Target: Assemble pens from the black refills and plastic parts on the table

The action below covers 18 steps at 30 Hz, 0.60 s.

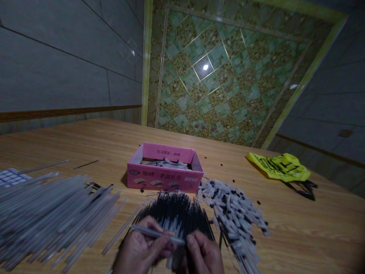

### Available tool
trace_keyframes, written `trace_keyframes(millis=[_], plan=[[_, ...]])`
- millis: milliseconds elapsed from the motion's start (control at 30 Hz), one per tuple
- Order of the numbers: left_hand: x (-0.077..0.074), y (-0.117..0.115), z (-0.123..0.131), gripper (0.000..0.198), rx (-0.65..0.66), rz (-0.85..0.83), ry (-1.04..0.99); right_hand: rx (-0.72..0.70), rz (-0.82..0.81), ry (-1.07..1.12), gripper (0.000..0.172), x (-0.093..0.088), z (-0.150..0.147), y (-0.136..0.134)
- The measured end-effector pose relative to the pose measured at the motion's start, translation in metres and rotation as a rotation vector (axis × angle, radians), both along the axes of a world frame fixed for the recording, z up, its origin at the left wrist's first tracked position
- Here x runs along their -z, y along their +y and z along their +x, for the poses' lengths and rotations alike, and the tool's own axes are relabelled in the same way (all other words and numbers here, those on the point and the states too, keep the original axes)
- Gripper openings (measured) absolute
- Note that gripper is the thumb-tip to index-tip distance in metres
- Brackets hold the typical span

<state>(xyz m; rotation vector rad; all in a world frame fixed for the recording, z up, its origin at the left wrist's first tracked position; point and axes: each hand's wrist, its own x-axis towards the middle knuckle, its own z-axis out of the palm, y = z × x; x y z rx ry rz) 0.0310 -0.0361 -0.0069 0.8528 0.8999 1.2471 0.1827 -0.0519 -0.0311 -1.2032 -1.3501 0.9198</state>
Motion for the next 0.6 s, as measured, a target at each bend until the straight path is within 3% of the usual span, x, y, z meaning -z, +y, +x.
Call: trace_keyframes(millis=[100,267,400,600], plan=[[0.001,0.003,-0.003,0.032,0.047,-0.002,0.019,0.015,0.103,-0.137,0.045,-0.001,0.004,0.001],[0.001,0.002,-0.005,0.03,0.005,-0.038,0.054,0.076,0.372,-0.408,0.024,-0.009,0.009,0.001],[0.003,0.001,-0.004,0.033,0.027,-0.019,0.043,0.007,0.4,-0.574,0.036,-0.01,0.016,0.003],[0.003,0.003,-0.004,0.035,0.003,-0.066,0.019,-0.066,0.479,-0.61,0.025,-0.011,0.02,0.007]])
